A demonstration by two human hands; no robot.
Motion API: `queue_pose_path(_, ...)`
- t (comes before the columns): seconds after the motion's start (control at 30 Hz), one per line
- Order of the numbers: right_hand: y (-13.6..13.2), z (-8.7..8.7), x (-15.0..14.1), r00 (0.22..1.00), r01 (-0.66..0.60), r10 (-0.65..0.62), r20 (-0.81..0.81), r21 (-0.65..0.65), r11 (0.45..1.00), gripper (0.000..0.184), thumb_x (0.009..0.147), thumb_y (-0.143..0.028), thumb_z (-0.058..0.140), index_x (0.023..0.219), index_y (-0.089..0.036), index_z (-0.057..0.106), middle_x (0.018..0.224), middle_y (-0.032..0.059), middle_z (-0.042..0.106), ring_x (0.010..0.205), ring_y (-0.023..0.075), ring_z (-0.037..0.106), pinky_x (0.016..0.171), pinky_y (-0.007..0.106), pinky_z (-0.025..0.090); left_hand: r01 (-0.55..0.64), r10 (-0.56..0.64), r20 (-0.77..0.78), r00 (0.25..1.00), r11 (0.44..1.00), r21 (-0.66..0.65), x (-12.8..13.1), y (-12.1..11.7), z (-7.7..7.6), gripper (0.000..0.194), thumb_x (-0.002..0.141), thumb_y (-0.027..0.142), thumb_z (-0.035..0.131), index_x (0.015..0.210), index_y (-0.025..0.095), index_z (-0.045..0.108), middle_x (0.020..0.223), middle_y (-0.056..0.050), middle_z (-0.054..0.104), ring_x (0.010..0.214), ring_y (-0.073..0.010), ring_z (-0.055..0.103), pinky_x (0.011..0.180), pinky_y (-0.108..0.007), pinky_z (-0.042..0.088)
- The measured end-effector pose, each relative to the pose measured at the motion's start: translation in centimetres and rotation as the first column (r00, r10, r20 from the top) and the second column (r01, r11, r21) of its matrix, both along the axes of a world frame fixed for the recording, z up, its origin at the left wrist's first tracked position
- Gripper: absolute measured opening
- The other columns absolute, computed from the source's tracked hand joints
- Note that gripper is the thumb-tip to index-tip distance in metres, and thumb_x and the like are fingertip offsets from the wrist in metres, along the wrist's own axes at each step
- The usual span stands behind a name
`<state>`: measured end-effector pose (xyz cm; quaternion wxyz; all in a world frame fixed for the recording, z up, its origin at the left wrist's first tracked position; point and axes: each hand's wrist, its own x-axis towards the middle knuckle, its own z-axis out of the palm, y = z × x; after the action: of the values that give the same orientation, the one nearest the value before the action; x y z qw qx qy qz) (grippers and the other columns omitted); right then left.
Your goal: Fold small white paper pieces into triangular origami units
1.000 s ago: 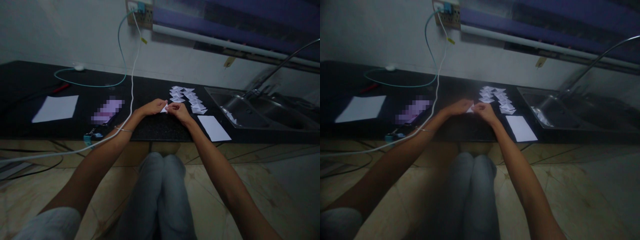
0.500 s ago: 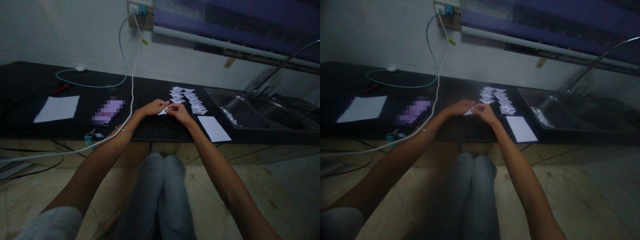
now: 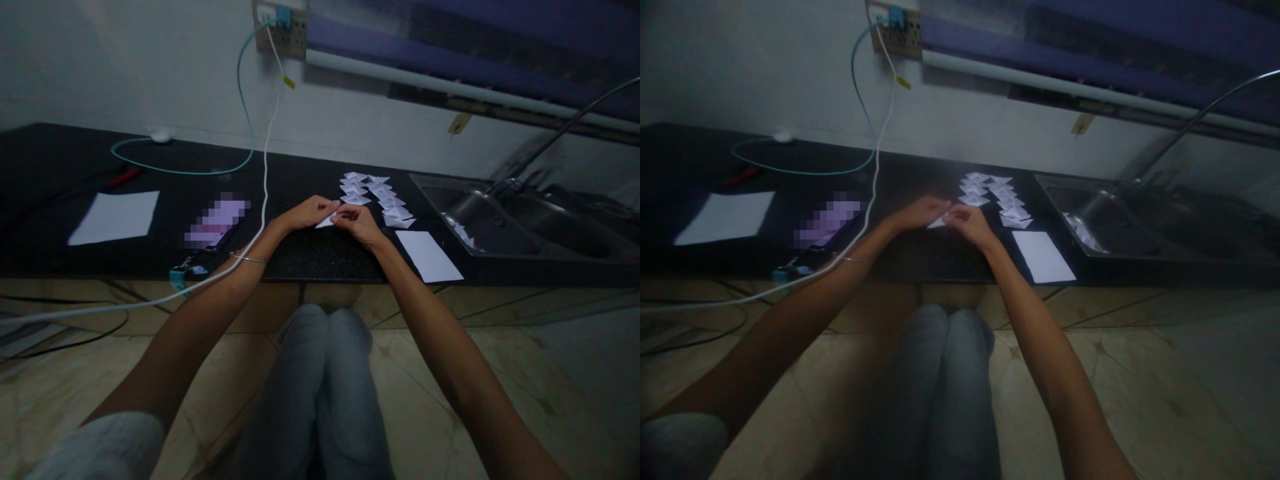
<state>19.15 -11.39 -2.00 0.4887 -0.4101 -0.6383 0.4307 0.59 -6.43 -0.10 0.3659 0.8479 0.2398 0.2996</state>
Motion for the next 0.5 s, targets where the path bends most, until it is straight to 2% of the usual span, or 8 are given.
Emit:
queue_pose_path(0.13,-0.12,0.2,-0.11,1.0,-0.008,0.008,0.017,0.002,1.0,0.034,0.063,-0.045,0.088,0.077,-0.02,0.07,0.076,-0.0004,0.068,0.071,0.0142,0.058,0.071,0.031,0.045,0.012,-0.012,0.012,1.0,1.0,-0.003,0.05,-0.23,0.11,0.05,0.099,0.055,0.045,0.068,0.017,0.056,0.061,0.003,0.044,0.059,-0.0107,0.039,0.058,-0.024,0.03)
queue_pose_path(0.3,-0.08,0.27,-0.11,1.0,-0.01,0.01,0.007,-0.005,1.0,0.031,0.063,-0.042,0.088,0.076,-0.02,0.07,0.076,-0.0005,0.068,0.071,0.0135,0.058,0.072,0.03,0.045,-0.054,0.054,0.009,0.998,0.998,-0.029,0.18,-0.36,0.09,0.053,0.1,0.054,0.045,0.062,0.018,0.05,0.058,0.003,0.041,0.056,-0.0105,0.036,0.055,-0.024,0.027)
queue_pose_path(0.5,0.15,0.27,0.1,0.997,0.034,-0.036,-0.063,-0.027,0.999,0.037,0.059,-0.046,0.09,0.077,-0.02,0.071,0.077,0.0001,0.068,0.07,0.013,0.056,0.064,0.027,0.043,-0.032,0.031,-0.009,0.999,0.997,-0.076,0.01,-0.56,0.72,0.057,0.1,0.059,0.044,0.061,0.018,0.052,0.056,0.002,0.043,0.056,-0.0108,0.039,0.053,-0.023,0.032)
